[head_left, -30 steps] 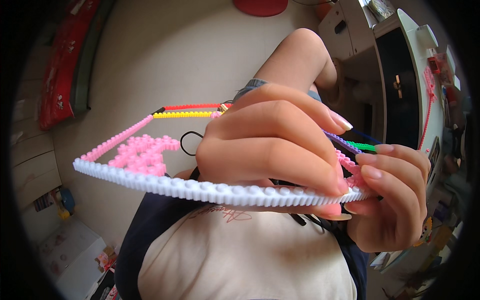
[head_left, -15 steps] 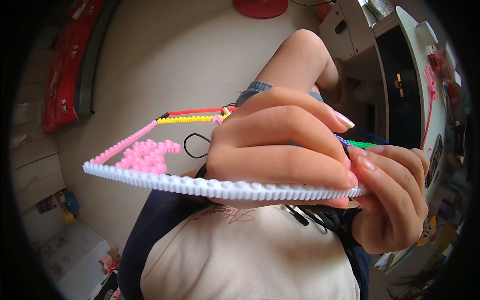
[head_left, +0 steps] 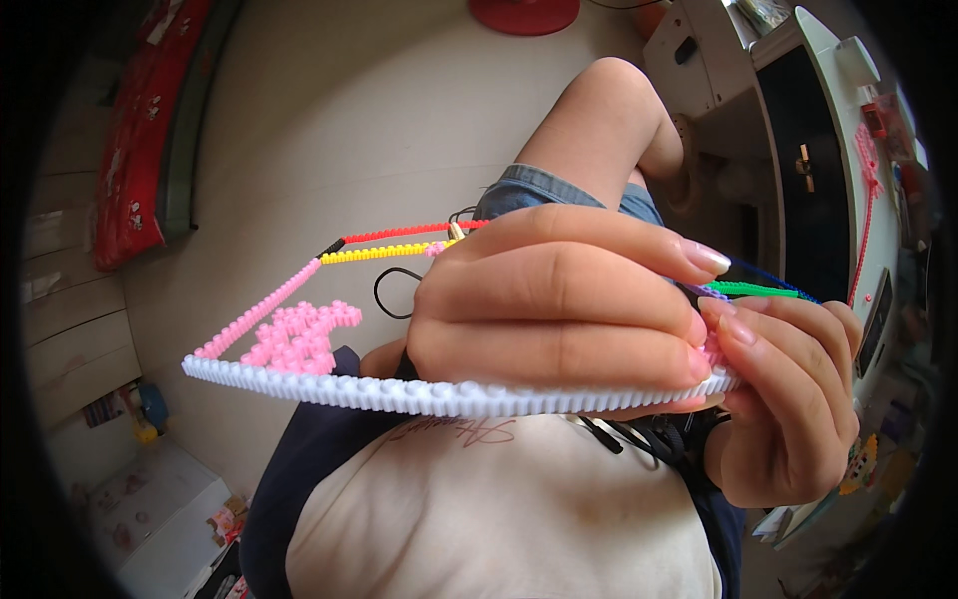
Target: The person assembles a structure using plastic interlocking pieces, attaching small components to a rectangular frame by hand.
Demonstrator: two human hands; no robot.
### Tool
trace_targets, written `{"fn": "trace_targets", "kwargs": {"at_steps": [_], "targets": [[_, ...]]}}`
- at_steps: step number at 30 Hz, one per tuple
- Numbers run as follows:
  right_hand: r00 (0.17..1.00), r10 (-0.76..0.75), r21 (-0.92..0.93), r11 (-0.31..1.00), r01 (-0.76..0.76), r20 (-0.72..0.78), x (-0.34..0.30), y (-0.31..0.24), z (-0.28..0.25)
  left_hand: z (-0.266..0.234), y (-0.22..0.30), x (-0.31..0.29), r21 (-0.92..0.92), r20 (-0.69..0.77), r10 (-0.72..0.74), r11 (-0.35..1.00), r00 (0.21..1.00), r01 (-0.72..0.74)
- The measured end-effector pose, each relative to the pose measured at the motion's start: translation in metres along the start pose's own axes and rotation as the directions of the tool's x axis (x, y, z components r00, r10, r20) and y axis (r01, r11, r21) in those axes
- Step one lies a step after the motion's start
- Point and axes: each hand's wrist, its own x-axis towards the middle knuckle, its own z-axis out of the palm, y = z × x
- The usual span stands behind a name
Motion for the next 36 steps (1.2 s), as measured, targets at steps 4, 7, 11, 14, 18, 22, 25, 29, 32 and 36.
{"fn": "trace_targets", "kwargs": {"at_steps": [4, 7, 11, 14, 18, 22, 25, 29, 32, 36], "targets": [[1.0, 0.027, -0.011, 1.0, -0.027, -0.007, 0.0, 0.0, -0.002, 0.014, -0.004, -0.003, -0.14, -0.125, 0.019, 0.99, 0.992, -0.037], [0.999, -0.033, -0.014, 0.999, 0.032, -0.028, 0.004, 0.006, 0.003, 0.016, -0.009, -0.007, -0.119, -0.207, 0.064, 0.989, 0.976, -0.09], [0.995, -0.057, 0.0, 0.998, 0.058, -0.083, 0.009, 0.009, 0.007, 0.008, -0.019, -0.002, -0.058, -0.142, 0.198, 0.976, 0.97, -0.207], [0.992, -0.02, 0.029, 0.999, 0.023, -0.126, 0.013, 0.015, 0.01, -0.006, -0.005, 0.005, -0.283, 0.071, -0.296, 0.91, 0.953, 0.304], [0.973, 0.182, 0.06, 0.983, -0.175, -0.138, 0.022, 0.017, 0.005, -0.013, 0.003, 0.01, -0.24, 0.229, -0.59, 0.737, 0.774, 0.632], [0.965, 0.256, 0.2, 0.95, -0.239, -0.063, 0.038, 0.037, 0.0, -0.007, -0.007, 0.017, -0.201, 0.178, -0.67, 0.692, 0.721, 0.693], [0.982, 0.184, 0.275, 0.947, -0.164, -0.048, 0.048, 0.051, 0.001, -0.007, -0.014, 0.019, -0.255, 0.141, -0.706, 0.651, 0.694, 0.715], [0.987, 0.152, 0.286, 0.949, -0.131, -0.051, 0.052, 0.052, 0.0, 0.001, -0.024, 0.019, -0.251, 0.123, -0.651, 0.71, 0.749, 0.658], [0.977, 0.208, 0.326, 0.927, -0.185, -0.038, 0.049, 0.044, 0.005, 0.006, -0.023, 0.017, -0.383, 0.039, -0.654, 0.688, 0.755, 0.616], [0.954, 0.286, 0.17, 0.948, -0.269, -0.09, 0.041, 0.037, 0.009, 0.009, -0.023, 0.014, -0.376, 0.044, -0.62, 0.716, 0.784, 0.588]]}}
